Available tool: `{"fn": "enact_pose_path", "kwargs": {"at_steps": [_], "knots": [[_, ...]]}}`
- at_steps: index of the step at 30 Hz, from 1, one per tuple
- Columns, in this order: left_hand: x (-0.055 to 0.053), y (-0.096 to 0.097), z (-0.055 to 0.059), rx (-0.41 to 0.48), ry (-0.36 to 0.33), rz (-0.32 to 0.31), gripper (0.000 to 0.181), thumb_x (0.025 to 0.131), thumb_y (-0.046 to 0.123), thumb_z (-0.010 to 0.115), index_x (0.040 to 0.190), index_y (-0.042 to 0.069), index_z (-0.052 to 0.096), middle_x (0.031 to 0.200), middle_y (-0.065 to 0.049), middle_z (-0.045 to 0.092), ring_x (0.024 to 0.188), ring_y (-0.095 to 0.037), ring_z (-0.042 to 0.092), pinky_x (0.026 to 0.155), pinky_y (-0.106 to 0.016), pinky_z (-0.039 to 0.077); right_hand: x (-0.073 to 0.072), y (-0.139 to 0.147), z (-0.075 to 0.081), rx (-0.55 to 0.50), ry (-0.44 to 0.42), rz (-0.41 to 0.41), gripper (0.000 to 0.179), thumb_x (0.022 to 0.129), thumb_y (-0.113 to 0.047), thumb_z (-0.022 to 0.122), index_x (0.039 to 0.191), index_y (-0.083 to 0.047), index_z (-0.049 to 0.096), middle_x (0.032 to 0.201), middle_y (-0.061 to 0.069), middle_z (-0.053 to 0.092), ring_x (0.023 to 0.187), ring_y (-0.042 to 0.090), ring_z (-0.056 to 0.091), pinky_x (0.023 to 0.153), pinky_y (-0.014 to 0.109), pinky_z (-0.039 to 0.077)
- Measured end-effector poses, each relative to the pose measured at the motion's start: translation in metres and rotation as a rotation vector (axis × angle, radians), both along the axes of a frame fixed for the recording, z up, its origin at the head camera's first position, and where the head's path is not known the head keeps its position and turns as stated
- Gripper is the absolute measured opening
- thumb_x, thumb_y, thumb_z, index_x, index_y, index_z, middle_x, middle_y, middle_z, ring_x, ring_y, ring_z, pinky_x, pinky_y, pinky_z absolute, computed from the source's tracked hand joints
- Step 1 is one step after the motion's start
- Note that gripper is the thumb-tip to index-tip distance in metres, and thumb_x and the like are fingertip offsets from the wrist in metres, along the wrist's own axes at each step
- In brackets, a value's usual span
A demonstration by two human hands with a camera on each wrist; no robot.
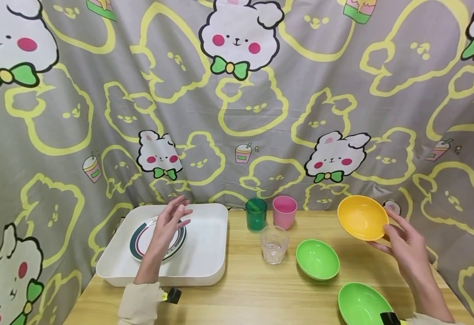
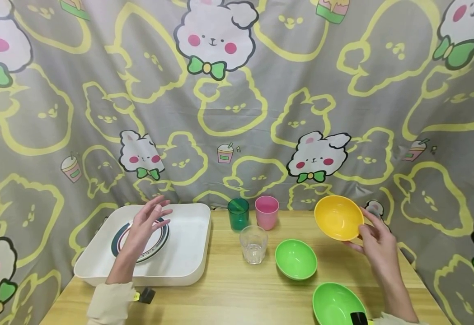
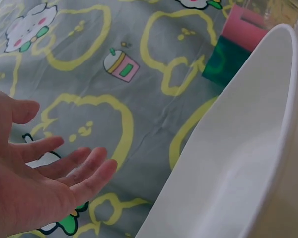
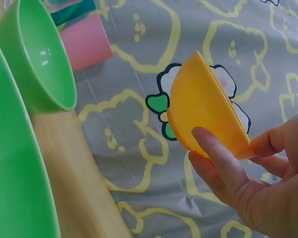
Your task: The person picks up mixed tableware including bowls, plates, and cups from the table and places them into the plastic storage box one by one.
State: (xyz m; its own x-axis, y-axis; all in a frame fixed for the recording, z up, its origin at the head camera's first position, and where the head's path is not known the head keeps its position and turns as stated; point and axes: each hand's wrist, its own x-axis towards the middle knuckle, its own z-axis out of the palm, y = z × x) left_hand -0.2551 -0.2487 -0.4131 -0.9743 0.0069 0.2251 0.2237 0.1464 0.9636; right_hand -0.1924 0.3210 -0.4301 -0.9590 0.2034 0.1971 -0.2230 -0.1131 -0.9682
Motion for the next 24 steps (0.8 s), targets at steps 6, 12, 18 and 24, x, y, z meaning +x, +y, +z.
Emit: {"fn": "enact_pose_path", "kwargs": {"at_steps": [6,12,18,24], "knots": [[0.002,0.008,0.003,0.018,-0.006,-0.003,0.048,0.111,0.025,0.047,0.154,0.005,0.040,0.149,-0.020,0.051,0.130,-0.039,0.056,0.103,-0.045,0.053,0.000,-0.008,0.002,0.016,-0.002,0.001,0.056,0.106,-0.002,0.047,0.161,-0.006,0.032,0.103,-0.011,0.070,0.088,0.004,0.072,0.069,0.031,0.063],[0.001,0.014,0.003,0.037,-0.011,-0.009,0.049,0.111,0.025,0.047,0.154,0.004,0.039,0.148,-0.019,0.051,0.130,-0.039,0.056,0.104,-0.046,0.052,0.001,-0.013,0.000,-0.003,0.014,0.014,0.054,0.106,-0.002,0.048,0.159,-0.007,0.036,0.103,-0.008,0.071,0.091,0.005,0.072,0.070,0.032,0.063],[0.000,0.024,0.000,0.061,-0.003,-0.030,0.047,0.111,0.024,0.048,0.153,0.006,0.042,0.148,-0.019,0.052,0.129,-0.039,0.057,0.102,-0.045,0.054,0.002,-0.022,0.000,0.007,0.035,0.020,0.051,0.106,-0.001,0.048,0.156,-0.011,0.044,0.106,-0.009,0.069,0.090,0.005,0.072,0.070,0.031,0.063],[0.002,0.034,-0.001,0.087,0.010,-0.058,0.045,0.110,0.024,0.049,0.152,0.006,0.044,0.147,-0.020,0.053,0.129,-0.040,0.057,0.103,-0.047,0.054,0.002,-0.033,0.002,0.027,0.012,0.005,0.053,0.106,-0.002,0.049,0.158,-0.010,0.041,0.106,-0.011,0.069,0.090,0.004,0.072,0.069,0.031,0.063]]}}
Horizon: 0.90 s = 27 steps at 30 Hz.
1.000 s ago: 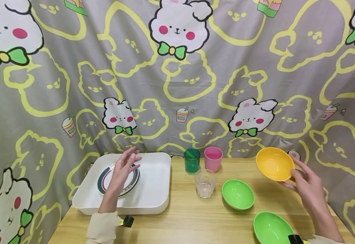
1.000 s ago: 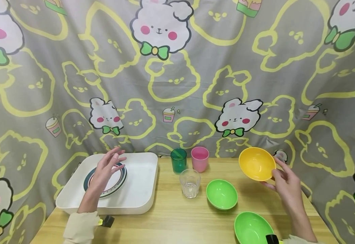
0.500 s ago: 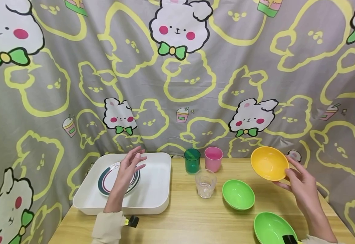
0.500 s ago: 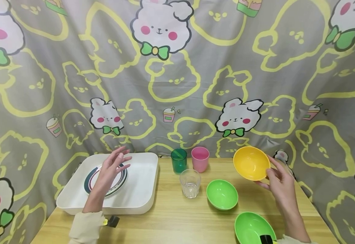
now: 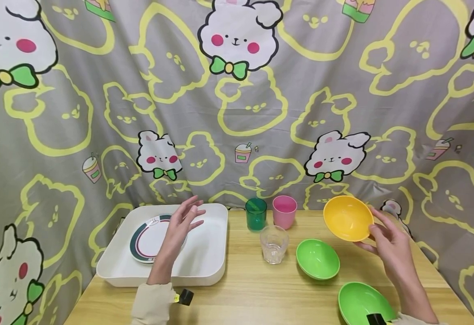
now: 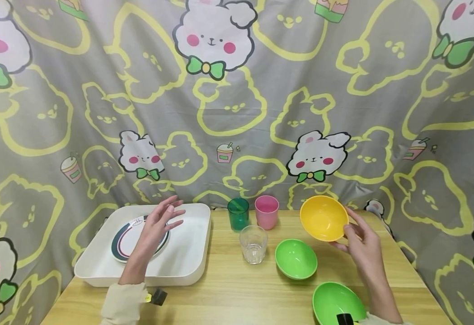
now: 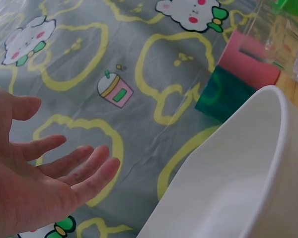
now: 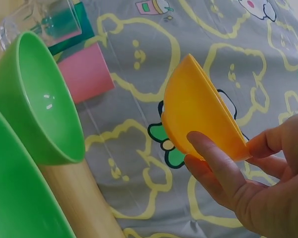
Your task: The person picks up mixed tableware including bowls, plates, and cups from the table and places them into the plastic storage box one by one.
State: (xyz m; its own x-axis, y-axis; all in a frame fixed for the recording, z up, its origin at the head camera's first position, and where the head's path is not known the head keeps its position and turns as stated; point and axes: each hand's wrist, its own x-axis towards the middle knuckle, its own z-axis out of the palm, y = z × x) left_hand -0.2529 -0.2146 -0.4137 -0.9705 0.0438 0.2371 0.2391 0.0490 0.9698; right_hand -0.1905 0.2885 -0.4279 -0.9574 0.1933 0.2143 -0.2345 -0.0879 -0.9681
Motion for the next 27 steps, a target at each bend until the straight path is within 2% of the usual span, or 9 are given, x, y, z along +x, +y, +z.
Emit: {"fn": "enact_pose_path", "kwargs": {"at_steps": [7,17,27], "knots": [[0.002,0.011,-0.002,0.015,-0.009,-0.016,0.046,0.110,0.024,0.050,0.152,0.006,0.044,0.146,-0.021,0.053,0.129,-0.040,0.057,0.102,-0.046,0.054,0.001,-0.010,0.000,0.021,-0.054,0.000,0.054,0.107,-0.005,0.049,0.159,-0.008,0.037,0.103,-0.012,0.070,0.091,0.002,0.071,0.070,0.030,0.063],[0.005,0.026,-0.009,0.053,-0.009,-0.060,0.049,0.109,0.024,0.053,0.152,0.004,0.043,0.147,-0.026,0.051,0.129,-0.042,0.057,0.103,-0.048,0.053,0.003,-0.030,-0.004,0.081,-0.076,0.012,0.053,0.107,-0.006,0.049,0.158,-0.006,0.037,0.106,-0.015,0.067,0.092,0.003,0.070,0.072,0.033,0.063],[0.009,0.040,-0.011,0.064,-0.015,-0.112,0.047,0.109,0.023,0.053,0.151,0.003,0.044,0.147,-0.029,0.049,0.128,-0.044,0.056,0.103,-0.051,0.053,0.005,-0.053,-0.003,0.213,-0.099,0.017,0.051,0.108,-0.009,0.049,0.158,-0.005,0.038,0.109,-0.010,0.064,0.093,0.004,0.069,0.074,0.036,0.063]]}}
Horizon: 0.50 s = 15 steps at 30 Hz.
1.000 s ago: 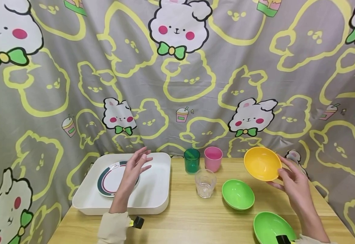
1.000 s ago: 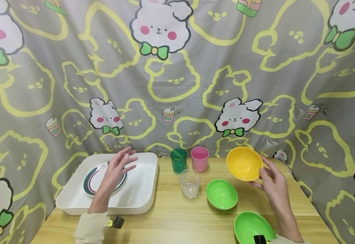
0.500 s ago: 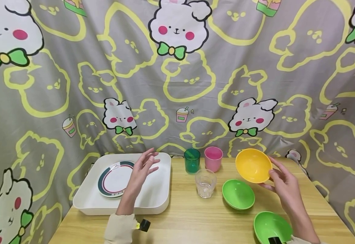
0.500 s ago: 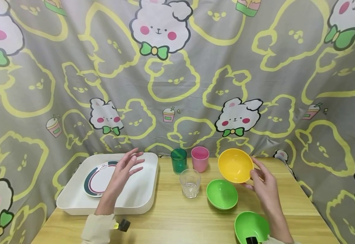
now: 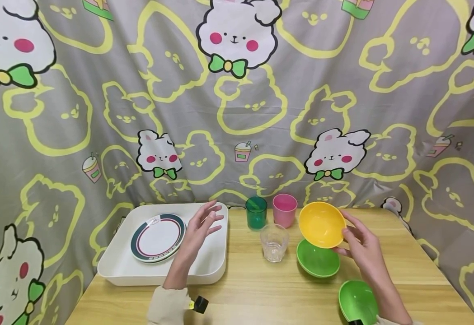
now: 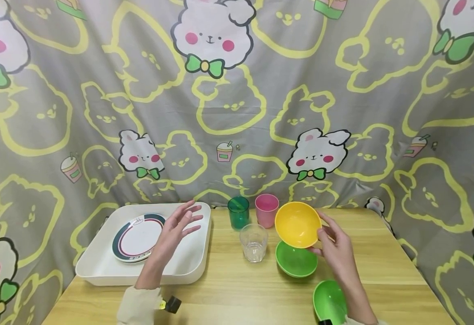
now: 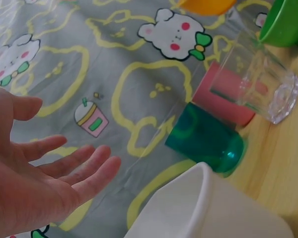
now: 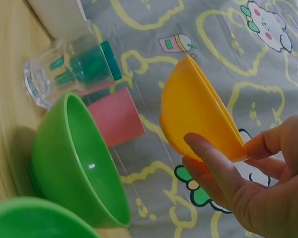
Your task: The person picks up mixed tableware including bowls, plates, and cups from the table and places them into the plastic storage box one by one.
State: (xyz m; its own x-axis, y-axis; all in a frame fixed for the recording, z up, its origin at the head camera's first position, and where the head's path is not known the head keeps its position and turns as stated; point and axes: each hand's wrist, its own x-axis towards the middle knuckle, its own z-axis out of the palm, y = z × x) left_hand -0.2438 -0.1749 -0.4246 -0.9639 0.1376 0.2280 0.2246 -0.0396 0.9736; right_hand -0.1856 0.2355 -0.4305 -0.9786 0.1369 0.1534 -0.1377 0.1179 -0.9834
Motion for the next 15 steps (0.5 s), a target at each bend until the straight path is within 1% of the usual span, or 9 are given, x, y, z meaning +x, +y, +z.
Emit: {"fn": "enact_pose_path", "kwargs": {"at_steps": [3,5,10,12,15], "knots": [[0.001,0.004,-0.001,-0.012,0.012,-0.010,0.047,0.109,0.024,0.053,0.151,0.004,0.045,0.147,-0.029,0.049,0.128,-0.044,0.057,0.103,-0.051,0.053,0.000,-0.007,0.002,0.012,0.008,0.006,0.050,0.108,-0.009,0.048,0.157,-0.004,0.039,0.111,-0.007,0.064,0.093,0.005,0.069,0.074,0.037,0.064],[0.001,0.006,-0.002,-0.012,0.018,-0.014,0.047,0.109,0.023,0.053,0.151,0.004,0.045,0.146,-0.028,0.051,0.127,-0.043,0.058,0.102,-0.052,0.053,0.000,-0.011,0.002,0.019,0.009,0.016,0.049,0.108,-0.010,0.048,0.157,-0.004,0.039,0.113,-0.003,0.064,0.094,0.005,0.069,0.074,0.036,0.064],[0.002,0.015,-0.003,-0.006,0.001,-0.040,0.047,0.108,0.025,0.054,0.151,0.006,0.046,0.145,-0.021,0.054,0.127,-0.042,0.057,0.104,-0.056,0.051,-0.001,-0.022,0.003,0.020,0.004,0.027,0.049,0.109,-0.009,0.047,0.157,-0.006,0.040,0.124,0.020,0.061,0.095,0.006,0.070,0.075,0.037,0.063],[0.003,0.018,-0.003,-0.009,-0.008,-0.052,0.047,0.108,0.026,0.054,0.151,0.008,0.046,0.145,-0.018,0.054,0.128,-0.042,0.057,0.105,-0.057,0.050,-0.002,-0.026,0.003,0.025,-0.001,0.026,0.048,0.109,-0.009,0.046,0.156,-0.006,0.040,0.128,0.027,0.059,0.095,0.006,0.070,0.075,0.037,0.063],[0.004,0.023,-0.003,-0.013,-0.019,-0.064,0.047,0.108,0.027,0.054,0.151,0.010,0.047,0.145,-0.016,0.055,0.128,-0.040,0.057,0.105,-0.054,0.051,-0.003,-0.032,0.003,0.024,-0.008,0.032,0.047,0.109,-0.010,0.045,0.156,-0.007,0.041,0.131,0.031,0.057,0.095,0.006,0.070,0.075,0.037,0.064]]}}
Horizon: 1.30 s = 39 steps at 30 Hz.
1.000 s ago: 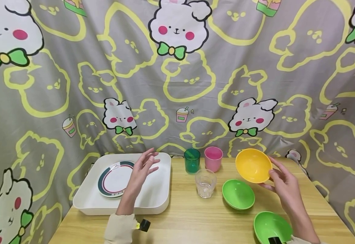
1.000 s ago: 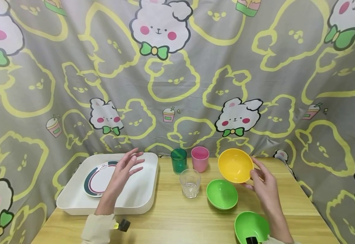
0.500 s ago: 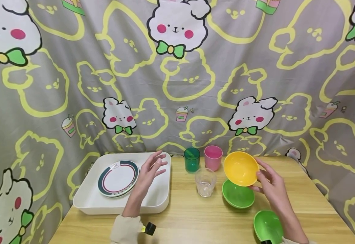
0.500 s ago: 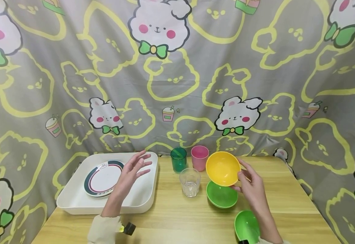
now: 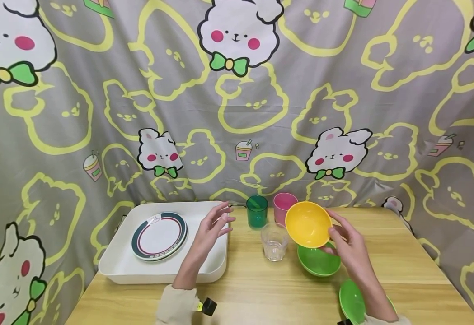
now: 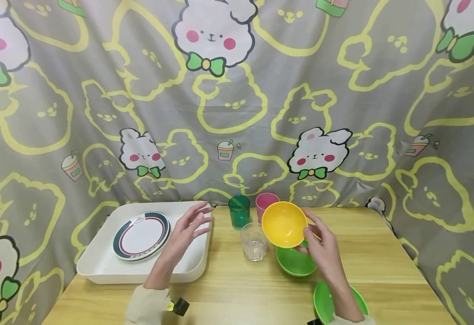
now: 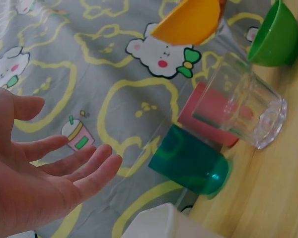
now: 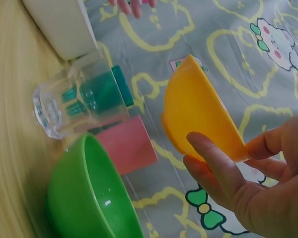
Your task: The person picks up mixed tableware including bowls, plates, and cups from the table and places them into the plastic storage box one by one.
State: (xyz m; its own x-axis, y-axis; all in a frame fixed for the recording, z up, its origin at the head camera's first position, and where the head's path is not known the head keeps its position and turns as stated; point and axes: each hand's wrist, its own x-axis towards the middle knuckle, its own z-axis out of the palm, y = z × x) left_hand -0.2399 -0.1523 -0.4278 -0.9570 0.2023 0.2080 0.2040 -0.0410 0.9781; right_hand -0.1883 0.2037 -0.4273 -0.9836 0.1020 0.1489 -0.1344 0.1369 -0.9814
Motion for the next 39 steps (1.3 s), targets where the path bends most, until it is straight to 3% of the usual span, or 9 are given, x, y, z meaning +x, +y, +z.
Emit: {"fn": "enact_pose_path", "kwargs": {"at_steps": [12,20,27,32,39], "knots": [[0.004,0.019,-0.001,-0.010,0.011,-0.074,0.047,0.109,0.023,0.052,0.152,0.004,0.044,0.147,-0.029,0.048,0.128,-0.041,0.057,0.103,-0.048,0.054,0.001,-0.020,-0.001,-0.024,0.029,0.066,0.044,0.109,-0.009,0.048,0.153,-0.005,0.044,0.129,0.032,0.060,0.097,0.009,0.071,0.073,0.041,0.064],[0.007,0.030,0.001,0.032,-0.030,-0.126,0.049,0.109,0.025,0.051,0.154,0.008,0.042,0.148,-0.019,0.050,0.132,-0.043,0.053,0.103,-0.047,0.054,0.001,-0.033,0.002,-0.049,-0.023,0.070,0.043,0.108,-0.007,0.049,0.152,-0.007,0.046,0.136,0.032,0.057,0.097,0.008,0.071,0.073,0.040,0.064],[0.010,0.042,-0.002,0.032,-0.047,-0.162,0.051,0.109,0.027,0.051,0.156,0.008,0.040,0.152,-0.023,0.045,0.134,-0.043,0.051,0.103,-0.047,0.054,0.000,-0.045,0.001,-0.083,-0.035,0.096,0.043,0.108,-0.005,0.050,0.151,-0.008,0.047,0.136,0.031,0.057,0.098,0.011,0.071,0.074,0.042,0.064],[0.011,0.050,-0.004,0.020,-0.065,-0.171,0.052,0.109,0.027,0.053,0.156,0.010,0.041,0.152,-0.019,0.046,0.132,-0.038,0.054,0.101,-0.046,0.055,0.001,-0.051,-0.001,-0.086,-0.035,0.099,0.043,0.107,-0.004,0.051,0.149,-0.008,0.048,0.135,0.030,0.058,0.098,0.011,0.071,0.074,0.045,0.063],[0.013,0.058,-0.005,0.015,-0.062,-0.182,0.048,0.108,0.026,0.055,0.153,0.010,0.047,0.146,-0.019,0.050,0.128,-0.036,0.057,0.091,-0.045,0.060,0.003,-0.060,-0.003,-0.093,-0.043,0.103,0.041,0.106,-0.004,0.052,0.147,-0.008,0.051,0.135,0.030,0.059,0.098,0.015,0.072,0.072,0.045,0.064]]}}
